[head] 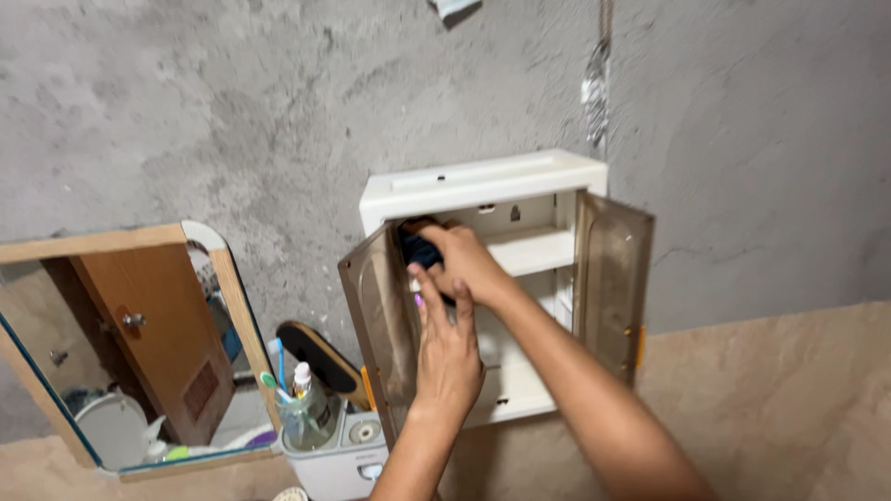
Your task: The person wipes the interior and exterior surfaces of a wall-mounted bathroom cabinet using a dark cloth. They clean the shelves, back panel, and door frames, then close the doors and wipe the outside of the cabinet.
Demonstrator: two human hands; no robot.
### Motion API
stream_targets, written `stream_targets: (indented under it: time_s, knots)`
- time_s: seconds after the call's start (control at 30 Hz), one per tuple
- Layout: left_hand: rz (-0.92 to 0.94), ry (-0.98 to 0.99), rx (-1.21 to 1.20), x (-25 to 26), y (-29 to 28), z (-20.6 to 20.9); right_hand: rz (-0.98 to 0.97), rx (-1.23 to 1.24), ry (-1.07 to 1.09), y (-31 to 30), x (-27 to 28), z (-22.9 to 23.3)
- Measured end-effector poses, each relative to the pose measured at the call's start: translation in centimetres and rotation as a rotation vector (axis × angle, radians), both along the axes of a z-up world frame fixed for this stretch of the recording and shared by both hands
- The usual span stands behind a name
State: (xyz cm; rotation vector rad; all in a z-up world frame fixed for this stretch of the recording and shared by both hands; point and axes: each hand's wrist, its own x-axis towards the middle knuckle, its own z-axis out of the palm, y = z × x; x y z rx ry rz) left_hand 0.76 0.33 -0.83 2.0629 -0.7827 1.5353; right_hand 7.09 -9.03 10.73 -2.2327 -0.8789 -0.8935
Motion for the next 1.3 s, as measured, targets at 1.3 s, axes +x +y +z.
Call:
stream_targets:
  time_s: [1.3]
  knots:
    - [0.665,0.119,0.405,-2.0,1.1,-0.3,0.277,-0.212,0.199,-2.0,-1.1,3.2]
